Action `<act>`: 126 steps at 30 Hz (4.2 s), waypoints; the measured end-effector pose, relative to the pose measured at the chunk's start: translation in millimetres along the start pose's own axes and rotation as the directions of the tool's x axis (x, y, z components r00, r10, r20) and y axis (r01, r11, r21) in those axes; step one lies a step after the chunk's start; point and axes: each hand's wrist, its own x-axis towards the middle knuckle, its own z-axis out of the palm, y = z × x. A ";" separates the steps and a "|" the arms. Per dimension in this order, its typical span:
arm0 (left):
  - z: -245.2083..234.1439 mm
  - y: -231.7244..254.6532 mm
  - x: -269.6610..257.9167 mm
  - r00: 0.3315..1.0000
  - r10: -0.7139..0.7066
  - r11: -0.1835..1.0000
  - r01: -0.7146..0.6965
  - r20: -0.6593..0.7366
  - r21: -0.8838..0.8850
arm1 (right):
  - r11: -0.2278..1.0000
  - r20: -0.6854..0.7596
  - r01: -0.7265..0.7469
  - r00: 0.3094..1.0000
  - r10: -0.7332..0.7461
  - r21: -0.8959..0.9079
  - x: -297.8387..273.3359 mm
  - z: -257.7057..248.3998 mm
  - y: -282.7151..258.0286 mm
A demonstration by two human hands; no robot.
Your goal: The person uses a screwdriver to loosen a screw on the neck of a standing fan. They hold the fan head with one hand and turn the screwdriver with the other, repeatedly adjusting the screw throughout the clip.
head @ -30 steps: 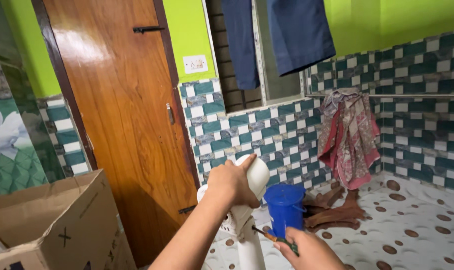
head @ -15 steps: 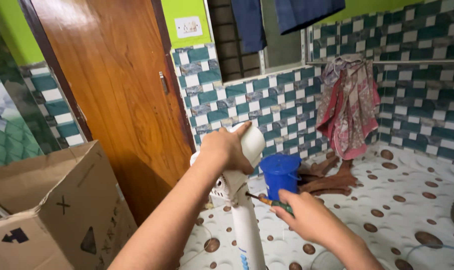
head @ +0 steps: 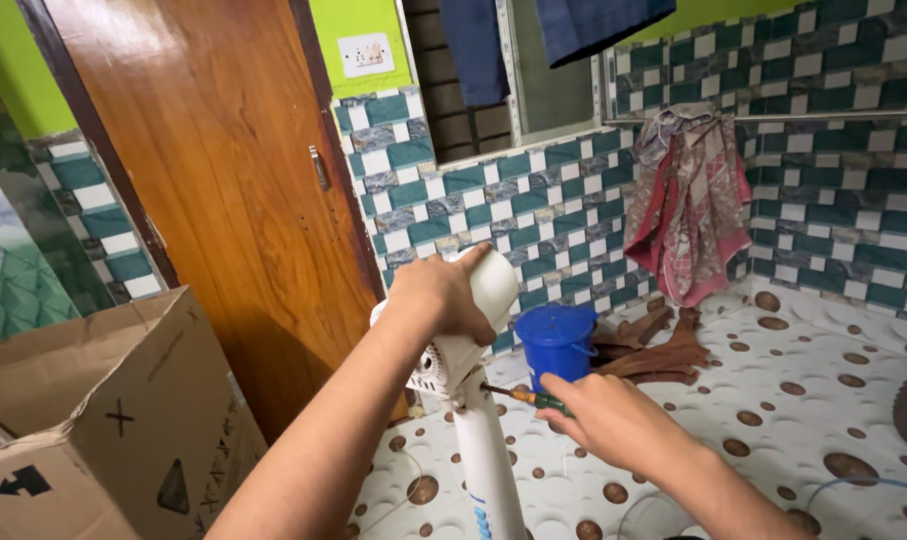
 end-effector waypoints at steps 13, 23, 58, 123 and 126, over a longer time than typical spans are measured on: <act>-0.6 -6.6 -2.2 1.000 0.008 1.000 -0.008 0.018 0.012 | 0.987 -0.012 0.113 0.993 -0.115 -0.114 -0.8 -4.3 -9.0; -4.0 -2.0 -6.0 1.000 -0.007 1.000 0.007 -0.010 -0.004 | 0.882 -0.074 0.358 0.915 -0.397 -0.307 2.0 2.4 7.1; -9.7 12.3 0.3 0.999 -0.022 0.999 0.023 0.044 -0.025 | -0.179 0.756 -0.735 0.644 0.116 0.654 25.9 14.2 68.4; -10.9 15.0 4.2 0.999 -0.022 0.999 0.022 0.028 -0.029 | 0.249 0.515 -0.586 0.804 0.296 0.771 25.9 -8.0 44.5; -10.0 13.4 4.7 1.000 -0.013 1.000 0.013 0.005 -0.022 | 0.427 0.417 -0.556 0.826 0.379 0.713 21.9 -6.2 37.4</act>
